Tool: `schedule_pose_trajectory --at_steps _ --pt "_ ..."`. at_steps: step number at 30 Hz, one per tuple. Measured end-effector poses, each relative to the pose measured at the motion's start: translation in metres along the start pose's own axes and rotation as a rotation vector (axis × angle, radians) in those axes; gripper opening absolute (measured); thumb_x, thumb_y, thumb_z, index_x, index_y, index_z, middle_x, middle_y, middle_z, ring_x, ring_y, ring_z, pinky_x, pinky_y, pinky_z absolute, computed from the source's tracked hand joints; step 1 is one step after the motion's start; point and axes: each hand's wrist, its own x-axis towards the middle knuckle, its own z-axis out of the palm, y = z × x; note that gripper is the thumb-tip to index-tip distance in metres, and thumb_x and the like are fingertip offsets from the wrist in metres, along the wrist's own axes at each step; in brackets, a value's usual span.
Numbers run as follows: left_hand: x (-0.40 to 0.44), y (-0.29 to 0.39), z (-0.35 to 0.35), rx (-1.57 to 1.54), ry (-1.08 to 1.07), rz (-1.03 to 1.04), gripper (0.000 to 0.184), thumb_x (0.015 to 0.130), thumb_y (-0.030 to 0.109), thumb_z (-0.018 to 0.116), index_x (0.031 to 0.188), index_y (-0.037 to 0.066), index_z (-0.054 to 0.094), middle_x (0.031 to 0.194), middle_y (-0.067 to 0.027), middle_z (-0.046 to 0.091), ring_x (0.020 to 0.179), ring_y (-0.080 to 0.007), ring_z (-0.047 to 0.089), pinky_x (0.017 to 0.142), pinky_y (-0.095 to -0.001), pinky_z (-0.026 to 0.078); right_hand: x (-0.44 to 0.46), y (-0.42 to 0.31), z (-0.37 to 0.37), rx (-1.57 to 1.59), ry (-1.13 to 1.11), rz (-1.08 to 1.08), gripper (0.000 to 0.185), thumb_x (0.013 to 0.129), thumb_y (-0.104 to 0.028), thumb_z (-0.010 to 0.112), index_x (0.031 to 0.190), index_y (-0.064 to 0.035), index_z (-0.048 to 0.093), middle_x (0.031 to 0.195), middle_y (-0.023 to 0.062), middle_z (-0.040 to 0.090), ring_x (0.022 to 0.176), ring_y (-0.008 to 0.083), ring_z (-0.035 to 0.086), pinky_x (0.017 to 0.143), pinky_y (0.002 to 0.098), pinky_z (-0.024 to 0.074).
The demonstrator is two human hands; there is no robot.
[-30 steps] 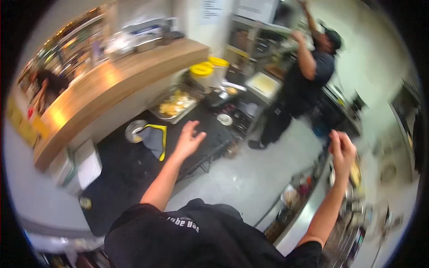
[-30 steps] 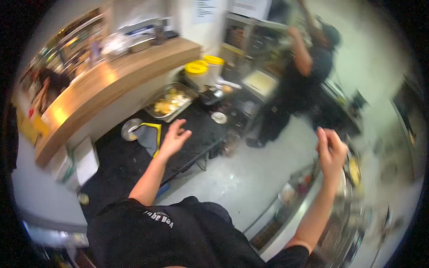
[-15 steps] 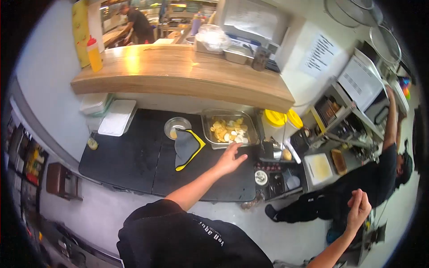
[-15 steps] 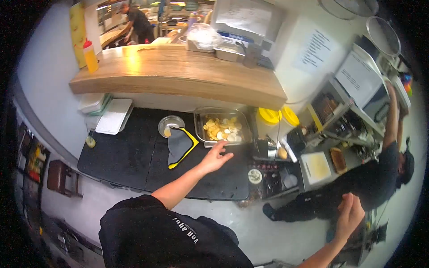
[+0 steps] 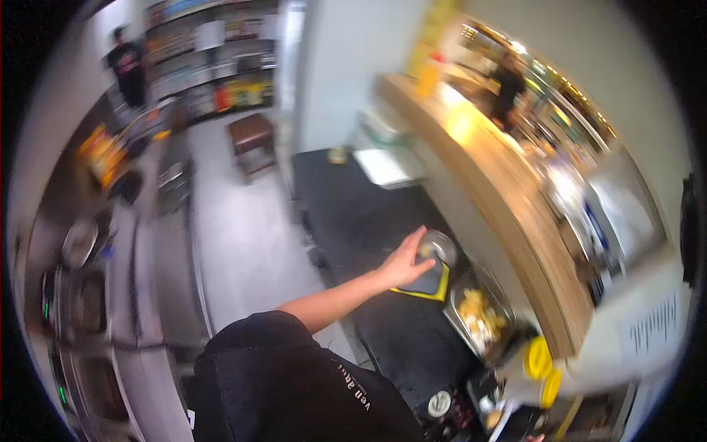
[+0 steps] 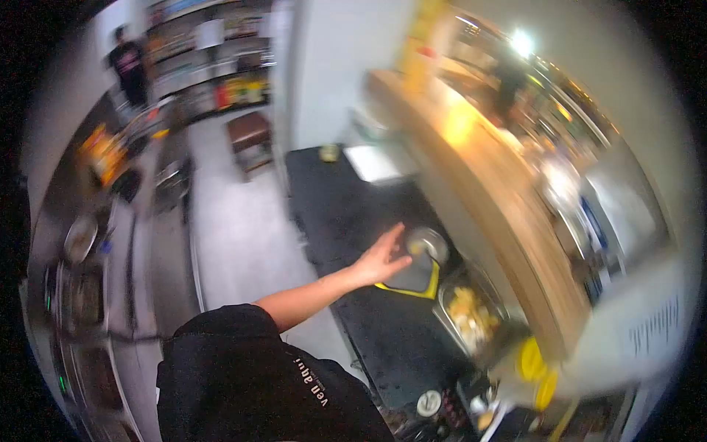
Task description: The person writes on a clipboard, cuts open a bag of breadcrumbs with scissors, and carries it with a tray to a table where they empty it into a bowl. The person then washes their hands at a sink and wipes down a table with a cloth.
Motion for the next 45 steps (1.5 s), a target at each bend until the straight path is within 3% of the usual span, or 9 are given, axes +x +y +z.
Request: schedule_pose_trajectory --at_steps 1,7,13,18,19,23,33,41,45 --pt "-0.015 0.009 -0.036 -0.052 0.161 -0.066 0.087 0.085 0.026 0.067 0.148 0.006 0.01 0.142 -0.0234 0.034 0.118 -0.0312 0.05 0.094 -0.04 0.046 0.013 0.015 0.013 0.102 -0.095 0.259 0.04 0.095 -0.032 0.056 0.069 -0.0025 0.061 0.061 0.0058 0.057 0.056 0.0158 0.049 0.053 0.0303 0.0408" --pt "-0.162 -0.003 -0.248 0.161 1.072 0.179 0.095 0.087 0.02 0.067 0.148 0.006 -0.005 0.082 -0.0111 0.064 0.068 -0.0142 0.061 0.065 -0.028 0.05 0.038 0.016 0.082 0.24 -0.646 -0.094 0.043 0.095 -0.039 0.053 0.082 -0.0003 0.067 0.072 0.0085 0.066 0.064 0.0179 0.057 0.06 0.0315 0.0466" --pt "-0.305 0.21 -0.284 0.329 1.041 0.252 0.097 0.087 0.013 0.067 0.15 0.02 -0.006 0.064 -0.0023 0.058 0.061 -0.0086 0.057 0.062 -0.0248 0.048 0.013 -0.023 0.092 0.232 -0.83 -0.123 0.041 0.094 -0.037 0.056 0.088 0.0018 0.068 0.08 0.0115 0.068 0.072 0.0201 0.062 0.063 0.0322 0.0499" --pt "-0.313 0.226 -0.278 0.261 1.182 0.382 0.088 0.089 0.009 0.063 0.15 0.015 -0.001 0.067 -0.0035 0.058 0.061 -0.0101 0.057 0.06 -0.0254 0.048 0.009 0.0 0.117 0.493 -0.805 0.067 0.051 0.082 -0.036 0.071 0.113 0.0029 0.06 0.091 0.0177 0.068 0.076 0.0252 0.063 0.066 0.0351 0.054" --pt "-0.312 0.207 -0.276 0.248 1.149 0.377 0.088 0.089 0.009 0.063 0.15 0.015 -0.001 0.067 -0.0035 0.058 0.061 -0.0101 0.057 0.06 -0.0254 0.048 0.013 0.01 0.122 0.554 -0.86 0.023 0.063 0.078 -0.038 0.076 0.122 0.0025 0.057 0.094 0.0195 0.068 0.076 0.027 0.063 0.067 0.0356 0.0551" --pt "-0.28 0.113 -0.255 0.131 0.989 0.059 0.074 0.089 0.01 0.063 0.146 0.004 0.016 0.074 -0.0063 0.06 0.065 -0.0115 0.058 0.061 -0.027 0.051 0.007 0.032 0.134 0.526 -0.883 -0.248 0.038 0.098 -0.023 0.05 0.065 -0.0045 0.051 0.055 -0.0019 0.044 0.05 0.0072 0.039 0.046 0.0237 0.0307" --pt "-0.122 0.05 -0.214 0.118 0.488 0.077 0.062 0.094 0.015 0.056 0.146 0.008 0.024 0.105 -0.0117 0.059 0.083 -0.015 0.06 0.072 -0.0289 0.054 -0.01 -0.005 0.021 0.238 -0.273 -0.023 0.024 0.09 -0.022 0.063 0.076 -0.0035 0.068 0.055 0.0003 0.057 0.049 0.0075 0.05 0.047 0.0252 0.0392" --pt "-0.033 0.057 -0.102 -0.261 0.111 0.22 0.057 0.097 0.015 0.051 0.146 0.006 0.023 0.111 -0.0136 0.056 0.08 -0.0127 0.058 0.073 -0.0255 0.051 -0.01 -0.033 -0.128 -0.196 -0.011 -0.57 0.02 0.076 -0.021 0.075 0.071 -0.0042 0.065 0.063 0.0094 0.06 0.054 0.0232 0.057 0.051 0.0323 0.0432" --pt "-0.045 0.086 -0.049 -0.354 -0.01 0.235 0.059 0.096 0.014 0.053 0.146 0.006 0.023 0.113 -0.0148 0.057 0.077 -0.0129 0.058 0.071 -0.0255 0.051 -0.011 -0.039 -0.204 -0.364 0.535 -0.504 0.01 0.078 -0.003 0.07 0.072 0.0003 0.063 0.068 0.0098 0.062 0.062 0.0206 0.058 0.058 0.0308 0.0433"
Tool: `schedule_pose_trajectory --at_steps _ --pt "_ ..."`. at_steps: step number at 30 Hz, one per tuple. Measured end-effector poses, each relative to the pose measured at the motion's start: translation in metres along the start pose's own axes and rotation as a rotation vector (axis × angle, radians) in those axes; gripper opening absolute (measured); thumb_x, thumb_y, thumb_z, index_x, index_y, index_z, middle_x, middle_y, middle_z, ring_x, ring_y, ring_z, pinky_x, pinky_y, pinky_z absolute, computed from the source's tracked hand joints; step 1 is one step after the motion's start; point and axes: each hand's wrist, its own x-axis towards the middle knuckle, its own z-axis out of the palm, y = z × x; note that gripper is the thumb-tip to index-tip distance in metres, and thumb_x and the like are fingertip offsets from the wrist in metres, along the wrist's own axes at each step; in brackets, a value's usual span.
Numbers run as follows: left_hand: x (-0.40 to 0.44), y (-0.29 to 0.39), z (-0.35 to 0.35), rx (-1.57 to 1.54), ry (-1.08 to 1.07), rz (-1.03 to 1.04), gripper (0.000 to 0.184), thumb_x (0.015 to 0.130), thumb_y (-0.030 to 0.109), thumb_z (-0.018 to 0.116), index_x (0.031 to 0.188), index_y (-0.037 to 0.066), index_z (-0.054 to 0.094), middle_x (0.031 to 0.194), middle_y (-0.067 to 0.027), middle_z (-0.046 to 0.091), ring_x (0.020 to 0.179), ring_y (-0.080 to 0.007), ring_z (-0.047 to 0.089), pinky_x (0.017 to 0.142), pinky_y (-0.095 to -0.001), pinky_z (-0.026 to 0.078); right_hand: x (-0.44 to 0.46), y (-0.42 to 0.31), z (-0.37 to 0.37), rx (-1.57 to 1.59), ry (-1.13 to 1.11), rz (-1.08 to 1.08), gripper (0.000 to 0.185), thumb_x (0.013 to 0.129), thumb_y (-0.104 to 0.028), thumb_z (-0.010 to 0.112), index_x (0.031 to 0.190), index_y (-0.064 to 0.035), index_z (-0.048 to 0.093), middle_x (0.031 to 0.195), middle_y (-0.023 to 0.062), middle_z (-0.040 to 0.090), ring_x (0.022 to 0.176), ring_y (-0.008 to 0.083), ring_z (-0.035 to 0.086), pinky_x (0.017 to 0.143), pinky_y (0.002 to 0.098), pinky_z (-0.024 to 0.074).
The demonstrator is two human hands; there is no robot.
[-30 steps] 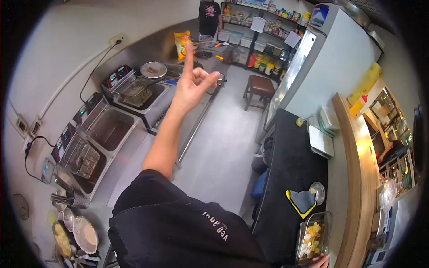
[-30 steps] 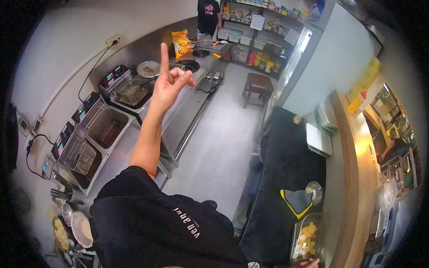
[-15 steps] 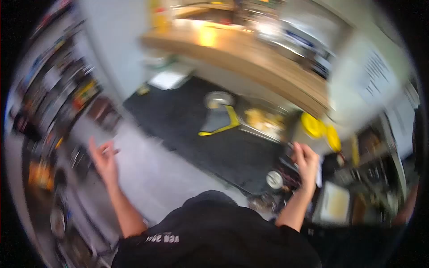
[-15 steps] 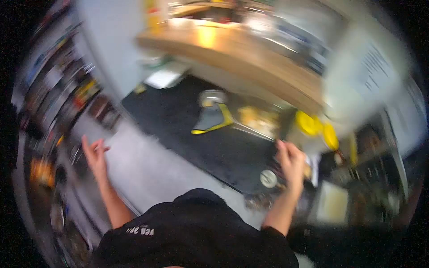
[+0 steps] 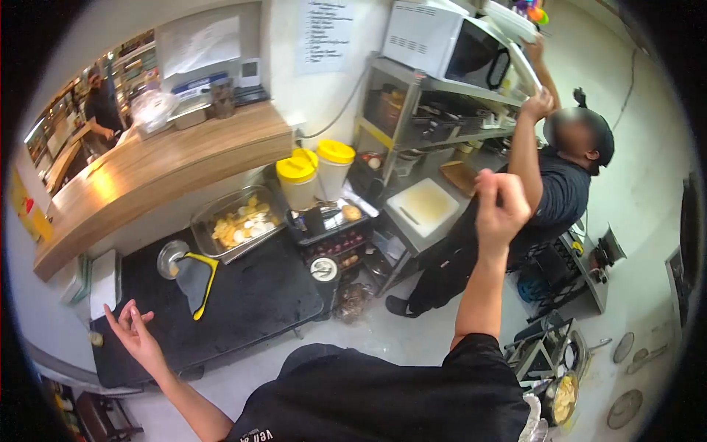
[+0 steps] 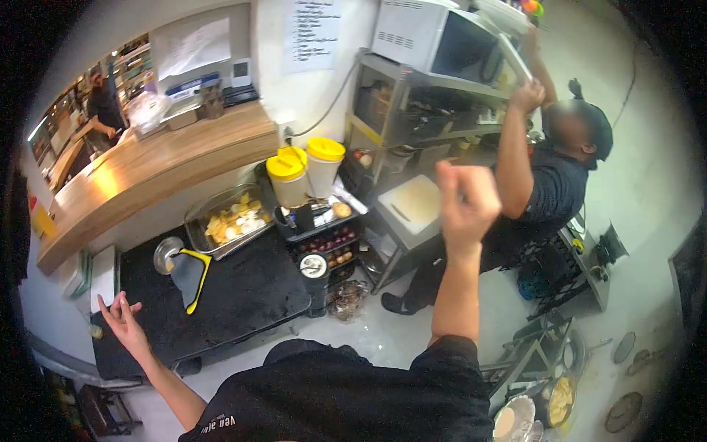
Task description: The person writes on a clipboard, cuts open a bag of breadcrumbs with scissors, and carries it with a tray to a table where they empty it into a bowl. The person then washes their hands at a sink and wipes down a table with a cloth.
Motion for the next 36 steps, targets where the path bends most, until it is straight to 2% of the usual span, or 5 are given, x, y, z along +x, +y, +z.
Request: schedule_pose_trajectory --at_steps 15,20,27,32,36 --pt "-0.077 0.084 0.165 -0.099 -0.179 -0.097 0.049 0.094 0.019 0.056 0.138 0.006 0.039 0.105 -0.0095 0.061 0.076 -0.011 0.059 0.075 -0.0261 0.048 0.075 0.201 -0.044 -0.76 -0.243 -0.177 0.081 0.071 -0.031 0.076 0.134 0.0015 0.037 0.133 0.018 0.047 0.129 0.0348 0.039 0.104 0.0412 0.0347" --pt "-0.129 0.119 0.296 -0.328 -0.764 -0.079 0.044 0.096 0.017 0.053 0.136 0.006 0.04 0.118 -0.0125 0.059 0.11 -0.0199 0.056 0.095 -0.0323 0.044 0.045 0.221 -0.042 -0.53 -0.401 -0.291 0.027 0.07 -0.012 0.069 0.092 -0.0016 0.057 0.082 0.0112 0.062 0.081 0.0348 0.059 0.071 0.0436 0.0454" --pt "-0.162 0.144 0.391 -1.029 -0.931 -0.681 0.103 0.08 0.077 0.041 0.149 0.01 0.007 0.142 -0.0195 0.037 0.118 -0.034 0.049 0.098 -0.0474 0.038 -0.036 0.158 -0.044 0.005 -0.316 -0.59 0.01 0.067 -0.003 0.064 0.072 -0.009 0.057 0.09 0.0071 0.068 0.09 0.0261 0.065 0.073 0.0362 0.0477" --pt "-0.154 0.123 0.357 -0.94 -0.538 -0.771 0.042 0.086 0.009 0.059 0.123 -0.007 0.048 0.116 -0.0168 0.058 0.106 -0.0266 0.059 0.092 -0.0376 0.047 -0.089 0.139 0.019 0.338 -0.483 -0.643 0.015 0.074 -0.006 0.065 0.078 -0.0135 0.053 0.1 0.0043 0.069 0.104 0.0283 0.063 0.099 0.0428 0.0376" --pt "-0.161 0.077 0.282 -0.889 -0.211 -0.76 0.047 0.083 0.005 0.06 0.126 -0.009 0.044 0.118 -0.0195 0.057 0.103 -0.0299 0.061 0.091 -0.0408 0.05 -0.089 0.097 0.059 0.376 -1.026 -0.49 0.045 0.065 -0.013 0.076 0.108 -0.017 0.063 0.137 0.013 0.047 0.131 0.0357 0.038 0.107 0.0541 0.0272"
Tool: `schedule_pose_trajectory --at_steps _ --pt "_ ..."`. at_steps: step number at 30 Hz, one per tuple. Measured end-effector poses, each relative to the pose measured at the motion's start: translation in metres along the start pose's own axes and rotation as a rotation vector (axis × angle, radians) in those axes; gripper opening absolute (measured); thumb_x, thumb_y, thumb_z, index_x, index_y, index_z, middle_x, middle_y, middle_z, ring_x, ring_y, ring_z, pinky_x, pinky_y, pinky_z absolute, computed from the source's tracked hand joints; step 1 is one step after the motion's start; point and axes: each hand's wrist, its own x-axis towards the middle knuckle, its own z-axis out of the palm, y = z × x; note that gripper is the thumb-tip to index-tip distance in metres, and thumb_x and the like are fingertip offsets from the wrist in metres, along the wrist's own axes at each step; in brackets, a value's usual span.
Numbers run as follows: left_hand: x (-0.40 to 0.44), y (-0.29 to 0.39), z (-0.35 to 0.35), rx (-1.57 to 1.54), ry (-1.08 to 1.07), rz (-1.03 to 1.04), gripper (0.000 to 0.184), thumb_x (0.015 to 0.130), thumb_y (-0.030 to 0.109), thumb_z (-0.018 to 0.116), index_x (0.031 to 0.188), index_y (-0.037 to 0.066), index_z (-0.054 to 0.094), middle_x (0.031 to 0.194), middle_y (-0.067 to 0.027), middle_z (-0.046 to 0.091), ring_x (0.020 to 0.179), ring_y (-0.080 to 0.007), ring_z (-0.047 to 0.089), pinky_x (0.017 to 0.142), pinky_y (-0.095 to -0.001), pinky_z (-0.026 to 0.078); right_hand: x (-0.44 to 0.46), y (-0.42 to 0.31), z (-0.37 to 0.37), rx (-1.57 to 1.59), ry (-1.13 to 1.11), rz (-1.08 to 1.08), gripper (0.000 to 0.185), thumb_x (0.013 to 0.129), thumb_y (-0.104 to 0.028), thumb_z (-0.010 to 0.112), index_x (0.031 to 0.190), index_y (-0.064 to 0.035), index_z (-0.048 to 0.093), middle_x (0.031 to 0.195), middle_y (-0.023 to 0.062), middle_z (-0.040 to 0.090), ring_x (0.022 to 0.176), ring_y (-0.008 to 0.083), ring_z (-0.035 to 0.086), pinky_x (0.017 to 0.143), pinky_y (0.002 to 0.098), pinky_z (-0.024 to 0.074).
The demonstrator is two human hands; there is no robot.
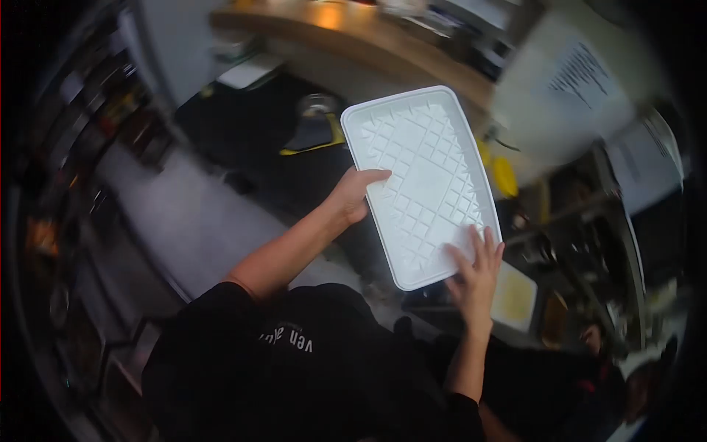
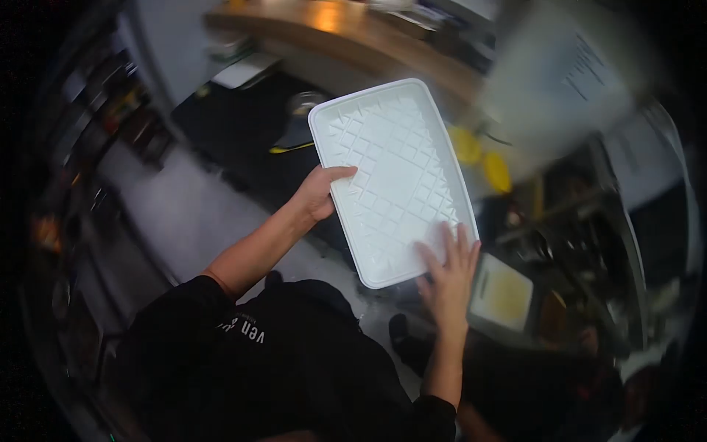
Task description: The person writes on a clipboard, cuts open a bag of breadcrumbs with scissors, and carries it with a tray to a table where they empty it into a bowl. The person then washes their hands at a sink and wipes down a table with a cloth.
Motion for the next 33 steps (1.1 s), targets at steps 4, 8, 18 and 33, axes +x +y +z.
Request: schedule_pose_trajectory --at_steps 4,8,18,33 --pt "-0.045 0.07 -0.097 -0.067 0.198 0.169 0.047 0.084 0.003 0.057 0.126 -0.012 0.042 0.119 -0.0221 0.056 0.105 -0.033 0.06 0.092 -0.0426 0.05 0.067 -0.036 0.048 0.431 -0.022 -0.175 0.075 0.057 -0.031 0.085 0.123 -0.0111 0.057 0.144 0.015 0.038 0.137 0.0384 0.026 0.109 0.0576 0.0208" --pt "-0.054 0.037 -0.039 -0.077 0.334 0.241 0.047 0.084 0.002 0.055 0.127 -0.013 0.041 0.12 -0.0249 0.054 0.107 -0.0345 0.059 0.093 -0.0432 0.05 0.105 0.05 0.054 0.664 -0.061 -0.145 0.076 0.066 -0.025 0.082 0.131 -0.0031 0.049 0.141 0.018 0.042 0.134 0.0347 0.035 0.109 0.0411 0.0287" --pt "-0.129 0.048 -0.009 -0.03 0.522 0.544 0.046 0.082 0.003 0.058 0.126 -0.006 0.047 0.119 -0.016 0.057 0.105 -0.0279 0.059 0.092 -0.0412 0.048 0.186 -0.007 0.083 1.43 -0.533 -0.149 0.037 0.09 -0.012 0.063 0.122 0.0017 0.052 0.104 0.0056 0.063 0.089 0.009 0.056 0.079 0.0222 0.0425" --pt "-0.02 0.195 -0.211 0.274 0.739 0.499 0.055 0.092 0.026 0.059 0.138 0.006 0.037 0.132 -0.0104 0.049 0.121 -0.0224 0.047 0.098 -0.0429 0.041 0.413 -0.127 0.217 1.018 -0.373 -0.433 0.022 0.086 -0.004 0.062 0.106 0.0049 0.064 0.093 0.0154 0.069 0.087 0.0172 0.064 0.078 0.0303 0.0483"
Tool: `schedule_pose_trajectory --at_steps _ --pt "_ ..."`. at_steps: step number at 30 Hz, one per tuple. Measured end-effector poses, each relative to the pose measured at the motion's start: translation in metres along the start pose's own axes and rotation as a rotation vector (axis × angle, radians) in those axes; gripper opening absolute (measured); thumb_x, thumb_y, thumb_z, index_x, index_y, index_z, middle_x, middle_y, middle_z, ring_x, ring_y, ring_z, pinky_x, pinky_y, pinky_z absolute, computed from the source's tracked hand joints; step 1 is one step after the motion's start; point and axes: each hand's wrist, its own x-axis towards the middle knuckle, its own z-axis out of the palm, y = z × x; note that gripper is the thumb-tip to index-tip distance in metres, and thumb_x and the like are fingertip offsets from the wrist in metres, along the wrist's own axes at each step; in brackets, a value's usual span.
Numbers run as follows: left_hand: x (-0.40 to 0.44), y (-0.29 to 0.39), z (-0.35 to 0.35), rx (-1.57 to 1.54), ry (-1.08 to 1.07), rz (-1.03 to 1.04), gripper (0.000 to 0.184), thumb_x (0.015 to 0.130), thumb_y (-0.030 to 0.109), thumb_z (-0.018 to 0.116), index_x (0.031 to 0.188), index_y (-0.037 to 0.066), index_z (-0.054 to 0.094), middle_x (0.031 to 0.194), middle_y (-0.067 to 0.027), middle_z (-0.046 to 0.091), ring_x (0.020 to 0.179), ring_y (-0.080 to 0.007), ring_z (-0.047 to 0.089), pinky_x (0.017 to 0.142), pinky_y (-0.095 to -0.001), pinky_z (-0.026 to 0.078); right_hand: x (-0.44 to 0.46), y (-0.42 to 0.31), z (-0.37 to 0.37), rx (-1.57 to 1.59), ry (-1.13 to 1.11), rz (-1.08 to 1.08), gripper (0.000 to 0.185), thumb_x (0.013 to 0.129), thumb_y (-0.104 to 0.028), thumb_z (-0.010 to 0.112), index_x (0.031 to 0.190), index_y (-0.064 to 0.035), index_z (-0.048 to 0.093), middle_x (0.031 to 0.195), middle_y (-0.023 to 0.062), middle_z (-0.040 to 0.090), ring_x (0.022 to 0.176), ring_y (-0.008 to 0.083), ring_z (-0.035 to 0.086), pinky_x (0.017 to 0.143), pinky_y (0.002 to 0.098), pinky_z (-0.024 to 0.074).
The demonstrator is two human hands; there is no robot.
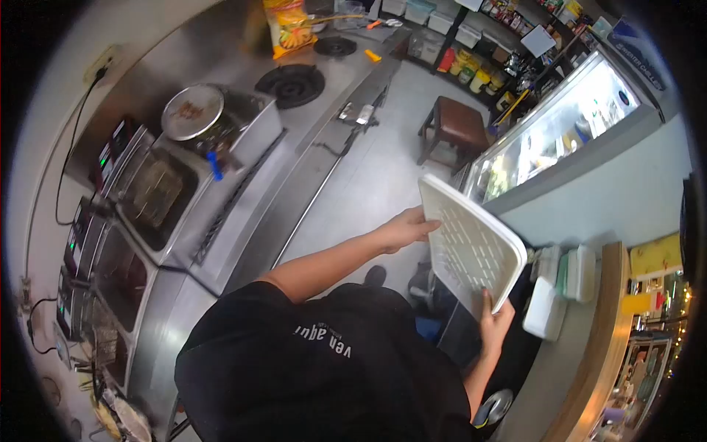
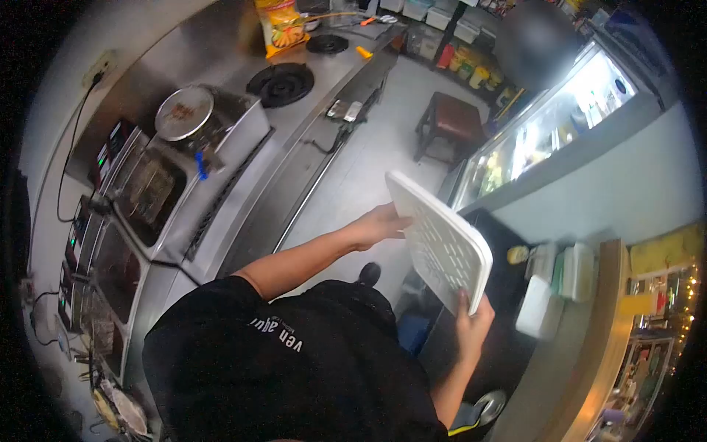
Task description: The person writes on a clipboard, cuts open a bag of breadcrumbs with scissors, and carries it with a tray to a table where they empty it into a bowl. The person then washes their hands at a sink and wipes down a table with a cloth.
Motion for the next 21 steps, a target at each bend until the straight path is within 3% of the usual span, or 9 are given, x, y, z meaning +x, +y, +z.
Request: schedule_pose_trajectory --at_steps 1,3,5,7,8,12,14,17,21 --pt "0.028 0.013 -0.002 0.043 -0.014 0.007 0.055 0.093 0.026 0.058 0.139 0.006 0.036 0.133 -0.0104 0.048 0.121 -0.0228 0.047 0.1 -0.0432 0.04 0.034 0.022 0.0 -0.008 -0.093 0.071 0.019 0.087 -0.007 0.061 0.102 0.0055 0.065 0.09 0.0143 0.07 0.084 0.0173 0.064 0.075 0.0315 0.0485" --pt "0.083 0.034 -0.012 0.056 0.002 0.042 0.054 0.093 0.025 0.058 0.139 0.005 0.036 0.133 -0.0123 0.049 0.121 -0.0234 0.048 0.097 -0.0404 0.042 0.095 0.046 0.008 -0.057 -0.046 -0.016 0.022 0.091 -0.016 0.061 0.095 0.0054 0.064 0.082 0.0166 0.068 0.077 0.0163 0.063 0.072 0.0321 0.0478" --pt "0.14 0.057 -0.027 0.078 0.034 0.069 0.053 0.092 0.023 0.058 0.138 0.005 0.037 0.132 -0.0142 0.05 0.12 -0.0239 0.05 0.095 -0.0376 0.044 0.161 0.051 0.015 -0.025 -0.018 -0.153 0.022 0.09 -0.016 0.061 0.096 0.0052 0.063 0.078 0.0178 0.065 0.071 0.0164 0.061 0.067 0.0312 0.0471" --pt "0.185 0.077 -0.057 0.397 0.211 0.231 0.06 0.09 0.025 0.062 0.139 0.005 0.035 0.136 -0.015 0.046 0.121 -0.0244 0.049 0.095 -0.0376 0.044 0.23 0.057 0.024 -0.022 -0.064 -0.146 0.019 0.09 -0.014 0.061 0.094 0.005 0.061 0.074 0.0183 0.063 0.063 0.019 0.058 0.061 0.0311 0.0458" --pt "0.2 0.085 -0.073 0.404 0.235 0.225 0.06 0.09 0.025 0.062 0.139 0.005 0.035 0.136 -0.015 0.046 0.121 -0.0244 0.049 0.095 -0.0376 0.044 0.263 0.073 0.036 -0.05 -0.038 -0.216 0.016 0.089 -0.011 0.061 0.092 0.0047 0.06 0.07 0.0188 0.06 0.057 0.0218 0.053 0.057 0.0307 0.0442" --pt "0.246 0.118 -0.162 0.173 0.656 0.148 0.061 0.088 0.026 0.064 0.14 0.01 0.036 0.136 -0.0108 0.044 0.113 -0.0197 0.053 0.093 -0.0367 0.045 0.389 0.079 0.086 -0.02 -0.02 -0.268 0.015 0.09 -0.011 0.06 0.094 0.0039 0.06 0.073 0.0179 0.062 0.061 0.0238 0.059 0.06 0.0313 0.0458" --pt "0.256 0.121 -0.227 0.024 0.859 0.151 0.055 0.088 0.026 0.064 0.135 0.009 0.041 0.123 -0.0078 0.054 0.1 -0.0172 0.057 0.082 -0.0334 0.05 0.45 0.088 0.12 0.032 0.105 -0.336 0.017 0.092 -0.012 0.059 0.098 0.0038 0.061 0.077 0.0157 0.065 0.067 0.0225 0.062 0.063 0.0313 0.0469" --pt "0.275 0.134 -0.316 0.001 1.165 0.131 0.049 0.089 0.025 0.062 0.131 0.006 0.045 0.114 -0.0057 0.056 0.095 -0.0164 0.057 0.076 -0.031 0.05 0.525 0.092 0.146 0.097 -0.01 -0.175 0.021 0.092 -0.014 0.059 0.101 0.0044 0.063 0.082 0.0139 0.068 0.073 0.0182 0.063 0.068 0.0303 0.0483" --pt "0.345 0.188 -0.378 -0.014 1.391 0.352 0.044 0.089 0.025 0.062 0.127 0.007 0.049 0.109 -0.0052 0.058 0.096 -0.0163 0.057 0.076 -0.0297 0.048 0.618 0.077 0.188 0.1 0.012 -0.137 0.017 0.091 -0.011 0.058 0.097 0.0039 0.065 0.08 0.013 0.068 0.071 0.018 0.064 0.067 0.0312 0.0488"
